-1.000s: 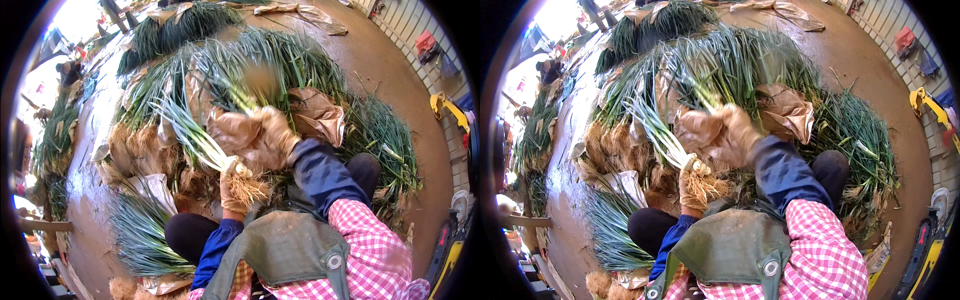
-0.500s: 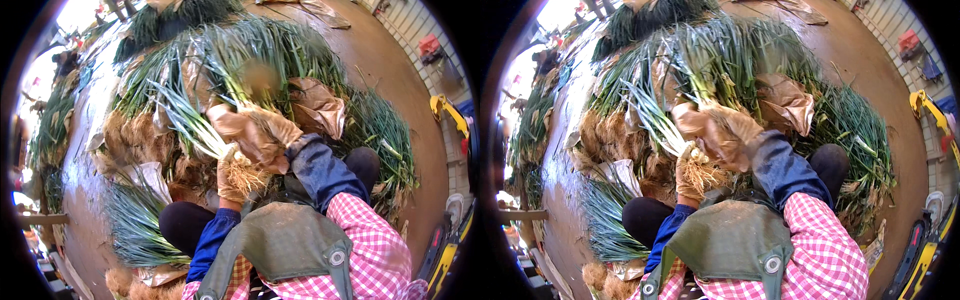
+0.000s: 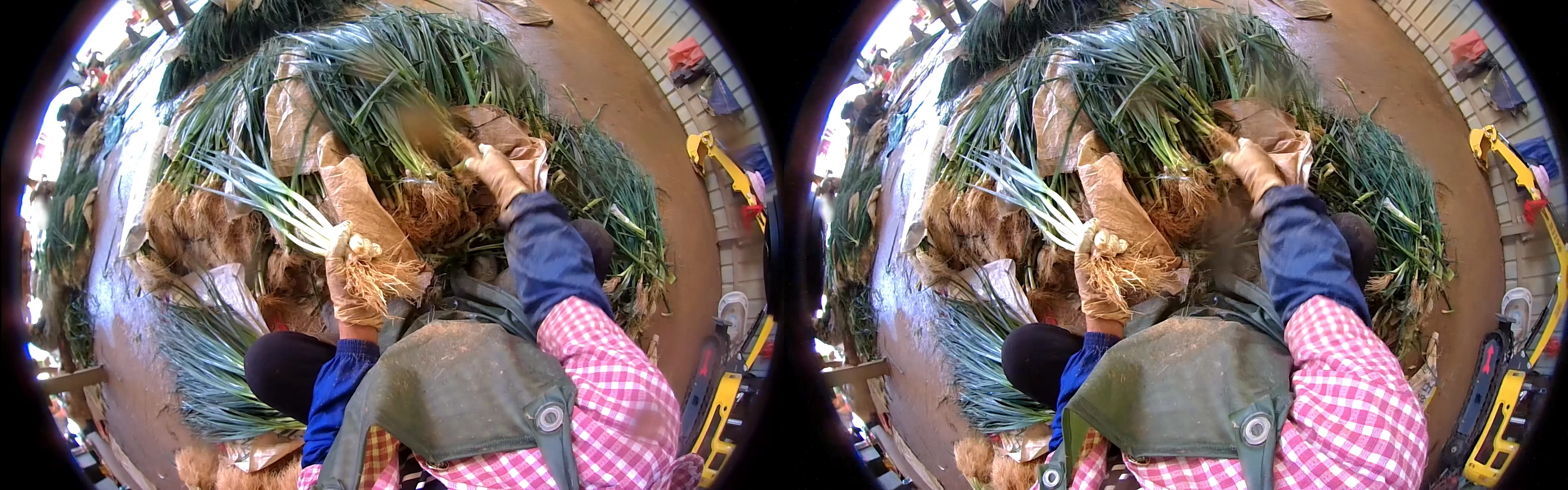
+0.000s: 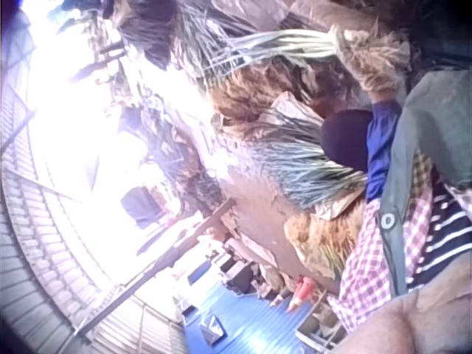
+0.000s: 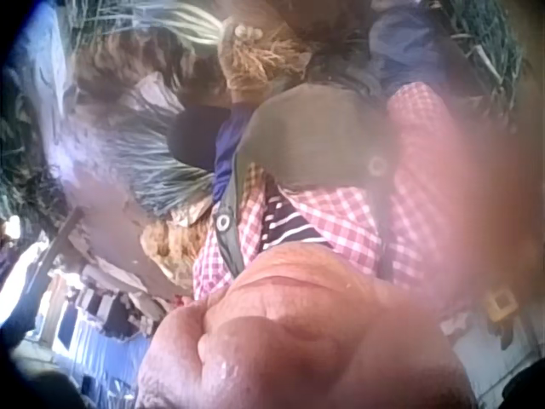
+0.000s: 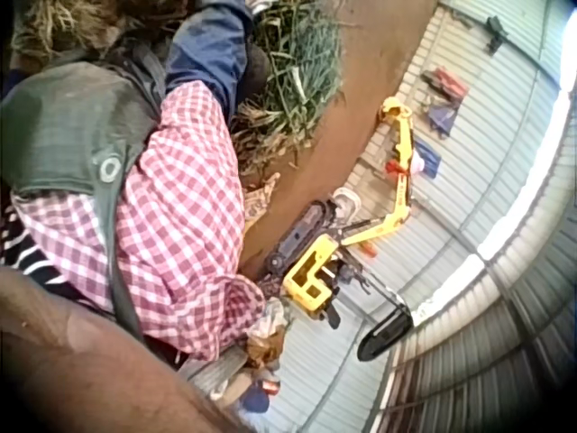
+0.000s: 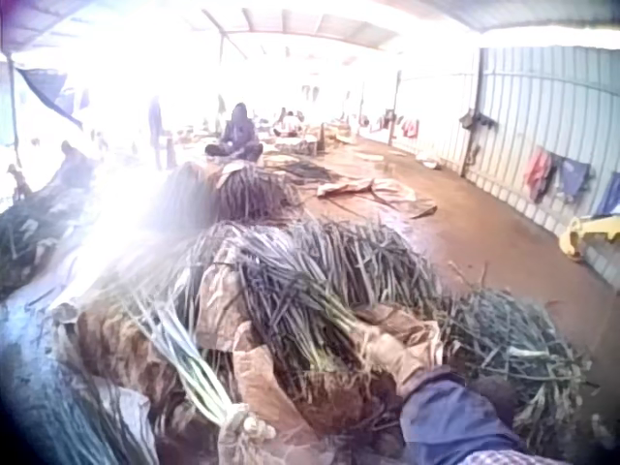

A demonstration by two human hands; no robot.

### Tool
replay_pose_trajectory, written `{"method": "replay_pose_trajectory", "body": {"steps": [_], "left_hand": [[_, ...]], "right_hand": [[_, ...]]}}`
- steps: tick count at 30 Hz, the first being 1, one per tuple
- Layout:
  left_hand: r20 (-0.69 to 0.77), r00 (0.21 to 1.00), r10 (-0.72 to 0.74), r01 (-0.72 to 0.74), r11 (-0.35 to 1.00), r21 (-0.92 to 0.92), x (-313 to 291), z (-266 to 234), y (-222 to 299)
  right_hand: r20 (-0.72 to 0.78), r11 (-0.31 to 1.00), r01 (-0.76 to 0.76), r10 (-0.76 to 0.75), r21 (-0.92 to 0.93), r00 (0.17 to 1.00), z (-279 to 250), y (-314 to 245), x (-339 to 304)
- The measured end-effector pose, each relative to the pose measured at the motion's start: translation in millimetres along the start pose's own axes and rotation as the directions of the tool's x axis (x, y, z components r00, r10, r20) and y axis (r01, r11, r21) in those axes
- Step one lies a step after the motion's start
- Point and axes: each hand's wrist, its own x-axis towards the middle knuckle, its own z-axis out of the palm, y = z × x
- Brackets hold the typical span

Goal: The person cleans scallions by hand, removing the outer layers and roots from individual stalks before placing them into a bundle.

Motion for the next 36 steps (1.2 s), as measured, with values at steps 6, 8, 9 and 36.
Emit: {"method": "replay_pose_trajectory", "body": {"steps": [6,8,9,36], "left_hand": [[-0.02,1.0,0.003,-0.003,1.0,-0.003,0.2,16.9,-15.8],[-0.132,0.99,0.049,-0.047,0.999,0.02,2.6,23.8,-14.2],[-0.13,0.988,0.082,-0.074,0.995,0.064,1.9,25.5,-12.0],[0.06,0.972,0.227,-0.214,0.962,-0.168,-12.0,17.6,25.8]], "right_hand": [[-0.136,0.835,0.543,-0.551,-0.092,0.824,119.7,-41.6,-79.6],[-0.076,0.823,0.543,-0.56,-0.167,0.825,166.0,-42.9,-79.7],[-0.042,0.835,0.503,-0.524,-0.224,0.851,178.4,-43.5,-78.9],[0.474,0.483,0.75,-0.582,-0.452,0.661,33.4,-286.1,-157.8]]}}
